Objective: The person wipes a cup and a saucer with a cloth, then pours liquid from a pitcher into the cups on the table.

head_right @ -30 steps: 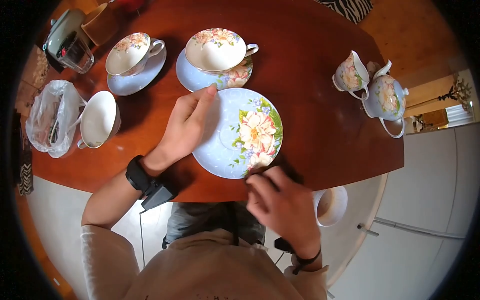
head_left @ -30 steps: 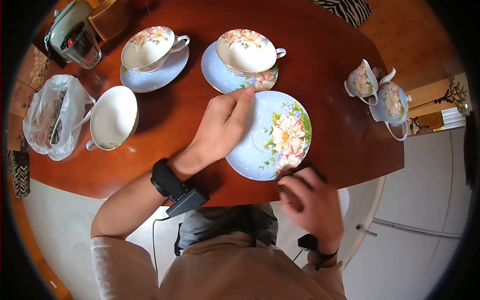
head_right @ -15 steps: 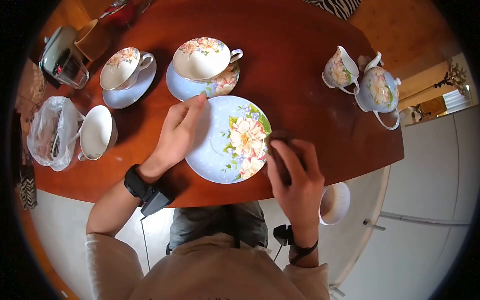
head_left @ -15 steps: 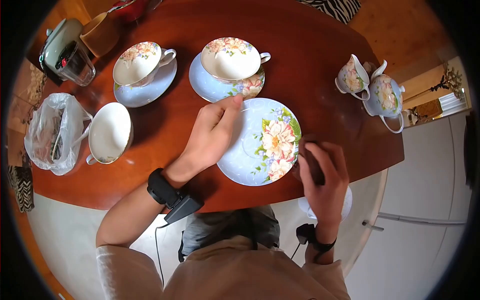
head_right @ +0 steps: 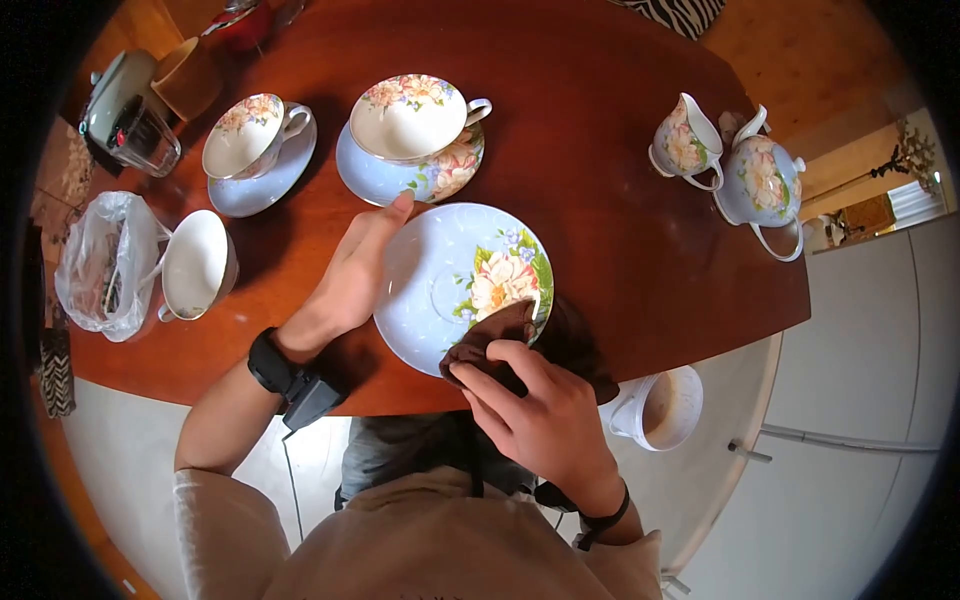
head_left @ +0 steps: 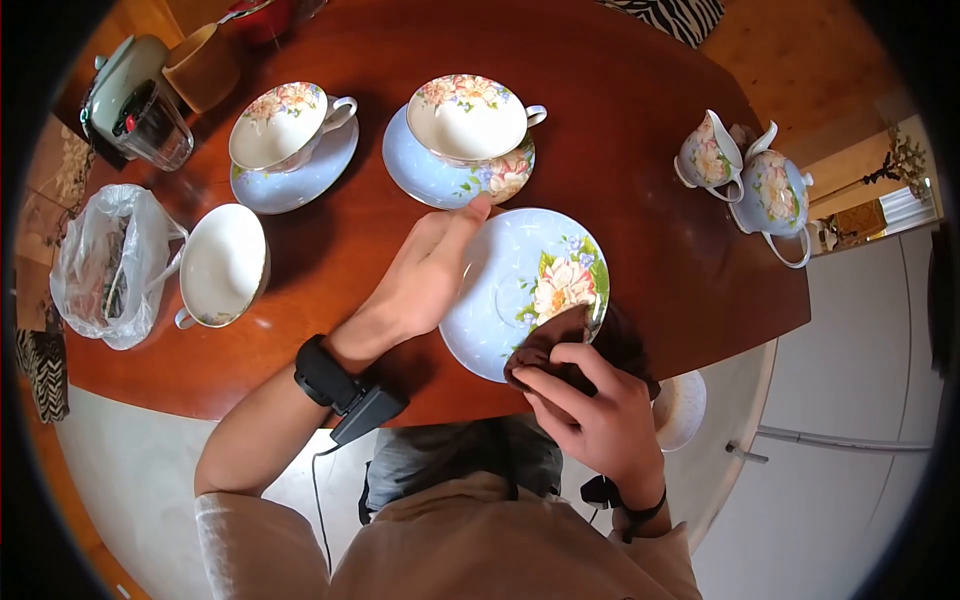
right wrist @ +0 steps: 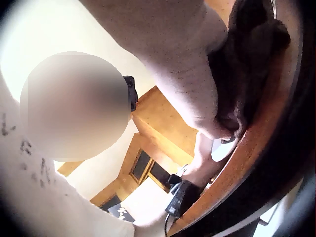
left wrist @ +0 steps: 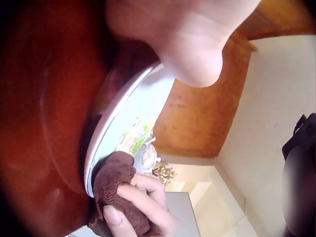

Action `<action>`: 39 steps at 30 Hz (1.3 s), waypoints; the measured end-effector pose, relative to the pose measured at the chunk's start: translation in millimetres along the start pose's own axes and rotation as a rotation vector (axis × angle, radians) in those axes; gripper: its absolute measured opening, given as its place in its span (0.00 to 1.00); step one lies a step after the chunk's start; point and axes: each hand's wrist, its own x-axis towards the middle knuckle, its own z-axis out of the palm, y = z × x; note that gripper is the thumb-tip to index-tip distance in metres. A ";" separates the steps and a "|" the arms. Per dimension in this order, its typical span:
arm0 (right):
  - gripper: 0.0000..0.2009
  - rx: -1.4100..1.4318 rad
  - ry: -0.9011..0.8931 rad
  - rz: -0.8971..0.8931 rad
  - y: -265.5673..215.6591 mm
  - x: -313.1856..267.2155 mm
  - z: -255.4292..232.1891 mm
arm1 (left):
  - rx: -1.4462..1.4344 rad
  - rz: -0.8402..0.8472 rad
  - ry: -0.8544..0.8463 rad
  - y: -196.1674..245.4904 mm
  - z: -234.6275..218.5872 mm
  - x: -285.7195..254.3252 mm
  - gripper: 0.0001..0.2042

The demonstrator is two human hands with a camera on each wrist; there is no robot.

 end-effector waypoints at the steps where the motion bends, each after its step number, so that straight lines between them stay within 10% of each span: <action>1: 0.15 0.017 0.005 0.017 -0.3 2.0 -2.7 | -0.045 0.003 -0.017 -0.6 1.1 1.8 0.27; 7: 0.16 -0.116 0.446 0.092 5.8 40.0 -10.1 | -0.041 0.056 -0.044 -6.2 1.0 4.2 0.30; 24: 0.13 -0.262 0.217 0.399 39.4 17.8 -30.3 | 0.047 0.105 -0.074 -6.9 -0.4 6.2 0.24; 39: 0.11 -0.152 0.540 0.460 79.5 -8.6 -4.0 | 0.002 0.133 -0.058 0.9 -12.3 4.2 0.20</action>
